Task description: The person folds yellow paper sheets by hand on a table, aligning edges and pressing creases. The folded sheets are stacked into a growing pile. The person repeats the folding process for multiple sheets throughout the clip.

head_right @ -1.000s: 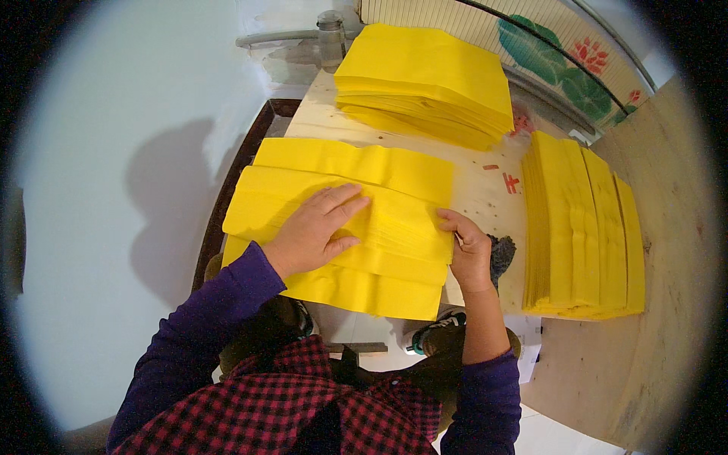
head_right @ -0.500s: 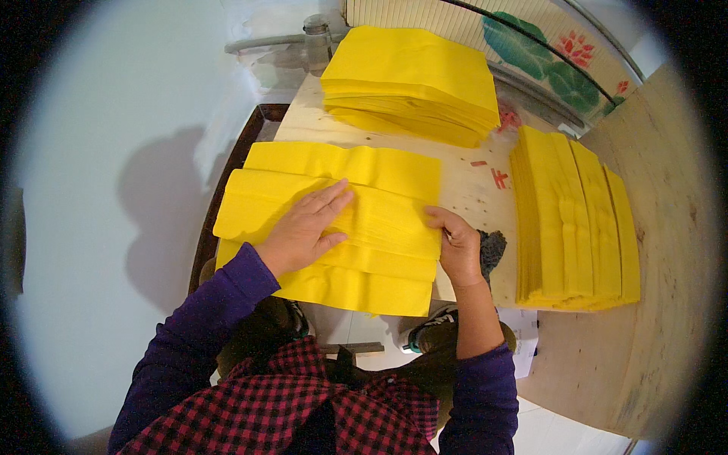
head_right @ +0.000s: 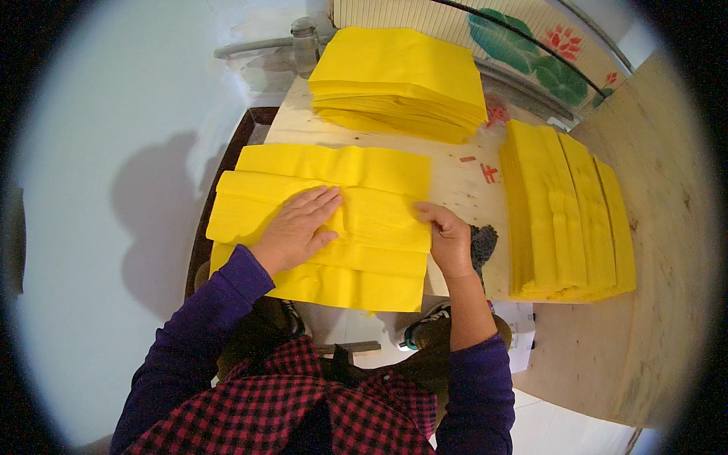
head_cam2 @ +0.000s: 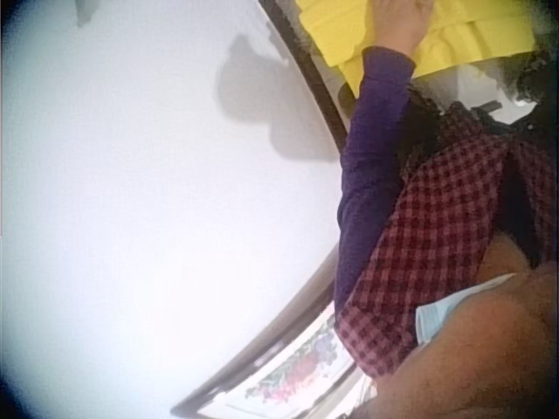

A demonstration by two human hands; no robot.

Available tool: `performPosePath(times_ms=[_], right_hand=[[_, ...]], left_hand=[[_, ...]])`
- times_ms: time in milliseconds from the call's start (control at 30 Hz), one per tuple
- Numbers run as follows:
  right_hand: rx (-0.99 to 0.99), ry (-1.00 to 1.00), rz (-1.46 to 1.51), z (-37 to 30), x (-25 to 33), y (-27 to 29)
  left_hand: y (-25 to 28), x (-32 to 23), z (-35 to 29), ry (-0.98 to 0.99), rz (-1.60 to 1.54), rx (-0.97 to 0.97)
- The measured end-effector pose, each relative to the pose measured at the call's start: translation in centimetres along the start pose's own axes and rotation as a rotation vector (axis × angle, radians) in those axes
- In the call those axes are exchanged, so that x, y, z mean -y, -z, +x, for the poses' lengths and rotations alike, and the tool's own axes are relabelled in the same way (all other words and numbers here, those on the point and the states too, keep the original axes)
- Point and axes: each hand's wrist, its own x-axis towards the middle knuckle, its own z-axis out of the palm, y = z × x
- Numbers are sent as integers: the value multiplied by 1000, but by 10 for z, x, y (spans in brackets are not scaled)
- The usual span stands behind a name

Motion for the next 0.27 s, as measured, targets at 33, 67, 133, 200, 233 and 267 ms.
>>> performPosePath(times_ms=[33,67,133,200,233,267], right_hand=[[-12,-67,1,0,2,0],[7,-1,-55,-2,5,1],[33,38,-159,-5,13,9],[-20,-47,-140,-5,17,14],[-41,-77,-117,-6,18,17],[-78,-67,-141,-6,20,22]], left_hand=[[0,0,0,4,-1,2],[0,0,0,7,-3,1],[0,-1,0,5,22,-13],[-1,-1,-1,2,37,-26],[-1,-2,-1,1,41,-30],[-1,-1,-2,0,46,-35]])
